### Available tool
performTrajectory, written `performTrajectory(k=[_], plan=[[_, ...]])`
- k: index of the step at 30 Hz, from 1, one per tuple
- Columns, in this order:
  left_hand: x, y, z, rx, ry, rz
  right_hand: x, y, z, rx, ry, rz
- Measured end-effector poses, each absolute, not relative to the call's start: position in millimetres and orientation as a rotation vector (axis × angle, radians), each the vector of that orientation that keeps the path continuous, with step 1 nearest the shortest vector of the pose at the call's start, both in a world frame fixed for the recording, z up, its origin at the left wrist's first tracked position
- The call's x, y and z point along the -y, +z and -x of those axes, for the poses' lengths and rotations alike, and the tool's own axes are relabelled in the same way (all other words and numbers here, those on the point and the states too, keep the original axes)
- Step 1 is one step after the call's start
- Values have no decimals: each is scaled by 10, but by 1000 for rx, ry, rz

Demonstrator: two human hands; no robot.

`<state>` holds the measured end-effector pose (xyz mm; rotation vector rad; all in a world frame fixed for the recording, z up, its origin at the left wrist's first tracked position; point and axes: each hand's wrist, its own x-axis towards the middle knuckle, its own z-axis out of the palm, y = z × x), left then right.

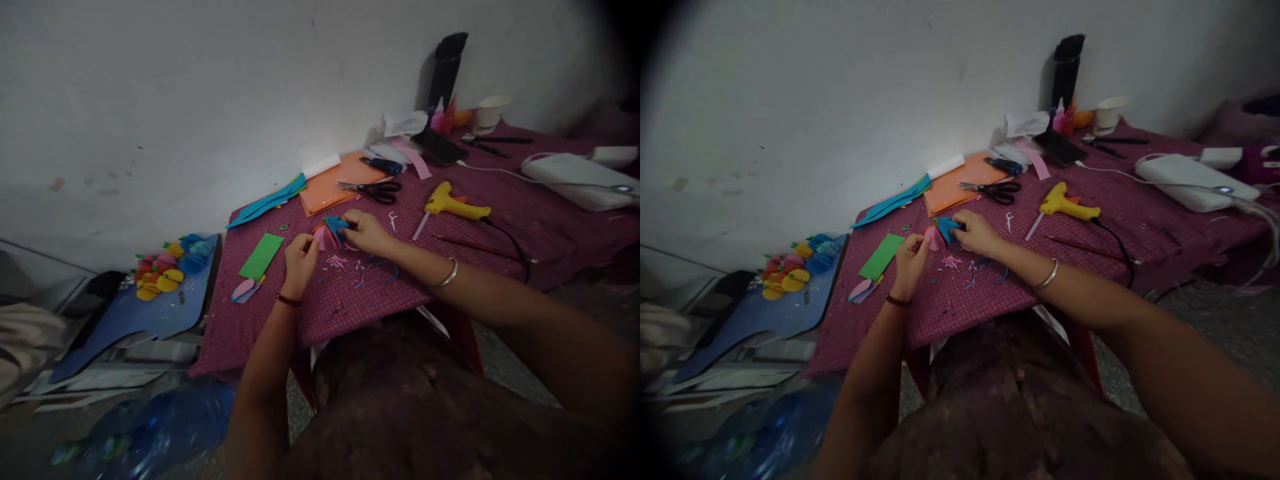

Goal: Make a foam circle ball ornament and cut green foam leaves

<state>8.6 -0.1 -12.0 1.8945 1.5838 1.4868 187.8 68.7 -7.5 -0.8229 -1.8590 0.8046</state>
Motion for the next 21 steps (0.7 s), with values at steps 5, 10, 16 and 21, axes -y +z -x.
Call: performTrajectory(k=[5, 10, 16, 21], plan=[[-53, -122, -48, -1592, 1509, -1782, -645, -27, -1873, 1931, 902, 740], [-46, -86, -92, -1594, 1619, -1681, -661, -49, -1863, 1928, 976, 740], [127, 48, -166, -1451, 1805, -1717, -747, -128, -1853, 1850, 999, 822], [149, 34, -192, -1352, 1588, -1902, -753, -119, -1856, 1823, 1013, 842]])
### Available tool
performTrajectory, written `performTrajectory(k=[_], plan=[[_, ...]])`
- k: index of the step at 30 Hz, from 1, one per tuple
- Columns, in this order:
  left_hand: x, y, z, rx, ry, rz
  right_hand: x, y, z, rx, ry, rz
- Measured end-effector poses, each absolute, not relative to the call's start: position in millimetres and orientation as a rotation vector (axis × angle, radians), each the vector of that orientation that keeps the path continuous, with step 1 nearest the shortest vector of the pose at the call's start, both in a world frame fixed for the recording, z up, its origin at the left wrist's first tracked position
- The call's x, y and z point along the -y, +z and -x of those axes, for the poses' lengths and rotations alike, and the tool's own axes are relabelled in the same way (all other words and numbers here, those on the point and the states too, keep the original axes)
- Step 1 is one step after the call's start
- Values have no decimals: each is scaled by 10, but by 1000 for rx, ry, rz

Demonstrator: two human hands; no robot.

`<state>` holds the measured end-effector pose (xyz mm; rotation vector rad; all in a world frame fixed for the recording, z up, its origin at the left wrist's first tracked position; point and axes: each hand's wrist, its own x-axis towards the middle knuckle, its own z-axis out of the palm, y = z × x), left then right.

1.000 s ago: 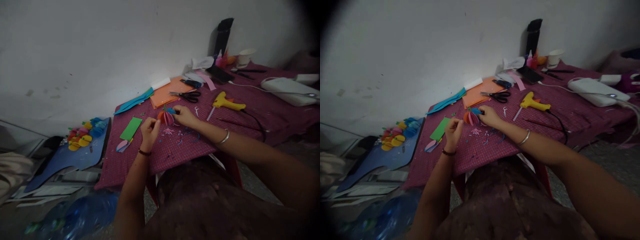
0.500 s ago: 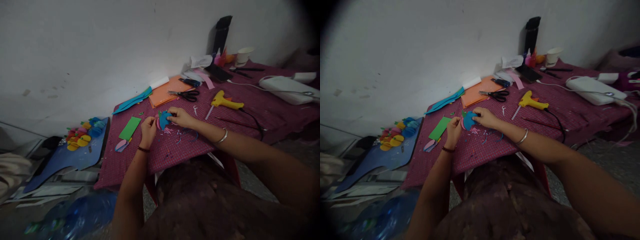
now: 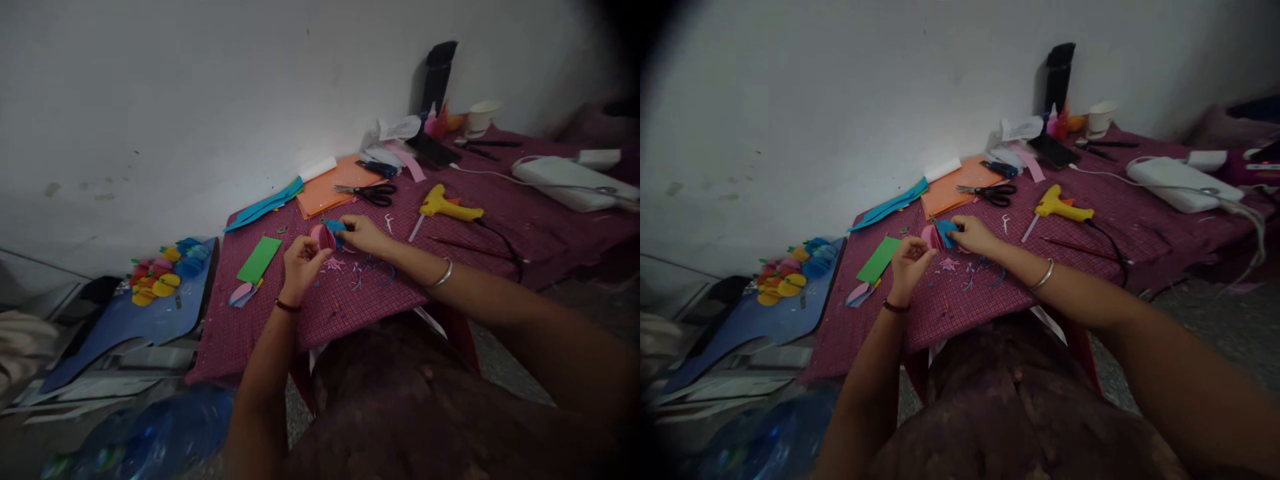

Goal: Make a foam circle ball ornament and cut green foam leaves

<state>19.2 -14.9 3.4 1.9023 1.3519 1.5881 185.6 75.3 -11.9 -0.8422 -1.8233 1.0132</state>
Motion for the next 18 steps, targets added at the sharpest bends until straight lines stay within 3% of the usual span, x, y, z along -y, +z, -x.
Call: performTrajectory(k=[18], plan=[[68, 9, -155, -1301, 1518, -1702, -707, -73, -1864, 1714, 1163, 788]])
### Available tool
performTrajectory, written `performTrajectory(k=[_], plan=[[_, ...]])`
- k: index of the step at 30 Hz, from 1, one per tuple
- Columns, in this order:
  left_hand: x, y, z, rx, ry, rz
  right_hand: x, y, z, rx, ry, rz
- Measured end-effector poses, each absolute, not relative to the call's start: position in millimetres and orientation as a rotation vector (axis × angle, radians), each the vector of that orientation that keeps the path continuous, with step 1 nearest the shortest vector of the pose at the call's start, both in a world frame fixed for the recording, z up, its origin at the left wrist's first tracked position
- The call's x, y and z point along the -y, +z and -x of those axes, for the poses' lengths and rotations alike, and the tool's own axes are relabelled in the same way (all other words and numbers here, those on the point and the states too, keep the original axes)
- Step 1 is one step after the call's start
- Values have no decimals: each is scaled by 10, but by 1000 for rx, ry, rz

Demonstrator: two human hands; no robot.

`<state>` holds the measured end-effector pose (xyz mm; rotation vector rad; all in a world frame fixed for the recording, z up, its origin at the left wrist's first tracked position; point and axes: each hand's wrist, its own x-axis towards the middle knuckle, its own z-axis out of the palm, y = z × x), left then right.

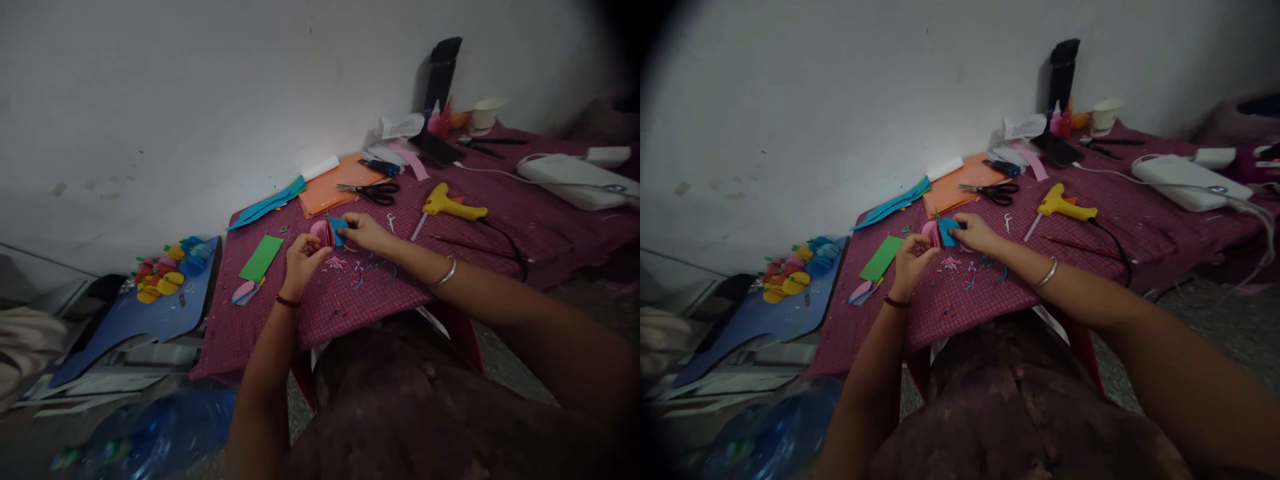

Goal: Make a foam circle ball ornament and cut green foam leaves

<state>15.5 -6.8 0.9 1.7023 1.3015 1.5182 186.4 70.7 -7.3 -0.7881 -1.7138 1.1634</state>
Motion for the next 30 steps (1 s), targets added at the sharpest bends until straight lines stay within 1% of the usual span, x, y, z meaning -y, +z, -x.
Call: performTrajectory(k=[13, 23, 30], plan=[[15, 32, -74, -1159, 1489, -1470, -642, -12, -1874, 1626, 1337, 715], [10, 30, -89, -1181, 1472, -1474, -631, -14, -1877, 1628, 1382, 701], [38, 26, -74, -1138, 1553, -1512, -626, -10, -1883, 1627, 1422, 690]])
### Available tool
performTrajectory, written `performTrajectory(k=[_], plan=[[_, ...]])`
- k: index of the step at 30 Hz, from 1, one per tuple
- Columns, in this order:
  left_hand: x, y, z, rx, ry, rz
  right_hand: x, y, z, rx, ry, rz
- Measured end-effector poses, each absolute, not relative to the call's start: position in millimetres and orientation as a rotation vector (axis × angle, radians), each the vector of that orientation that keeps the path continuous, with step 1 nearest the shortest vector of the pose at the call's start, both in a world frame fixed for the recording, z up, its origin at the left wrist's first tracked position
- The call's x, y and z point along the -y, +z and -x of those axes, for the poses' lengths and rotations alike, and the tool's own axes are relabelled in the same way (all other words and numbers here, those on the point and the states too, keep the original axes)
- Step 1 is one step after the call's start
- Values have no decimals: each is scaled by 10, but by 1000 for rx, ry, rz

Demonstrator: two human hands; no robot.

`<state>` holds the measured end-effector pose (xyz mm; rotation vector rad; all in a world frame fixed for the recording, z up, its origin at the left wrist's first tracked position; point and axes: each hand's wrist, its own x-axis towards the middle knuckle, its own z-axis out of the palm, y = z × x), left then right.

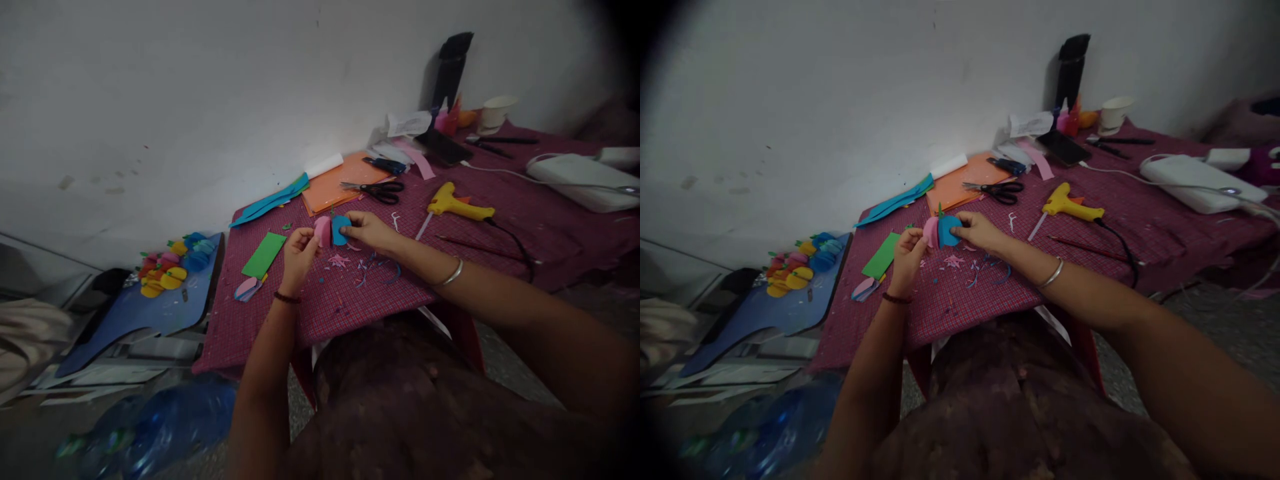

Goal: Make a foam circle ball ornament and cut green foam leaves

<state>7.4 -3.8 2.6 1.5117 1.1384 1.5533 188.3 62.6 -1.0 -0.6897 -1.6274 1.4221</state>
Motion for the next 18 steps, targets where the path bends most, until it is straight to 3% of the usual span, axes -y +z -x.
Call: performTrajectory(k=[8, 18], plan=[[17, 17, -81, -1138, 1692, -1465, -612, -8, -1899, 1739, 1475, 593], [79, 19, -17, -1112, 1515, -1634, -673, -85, -1889, 1742, 1453, 612]])
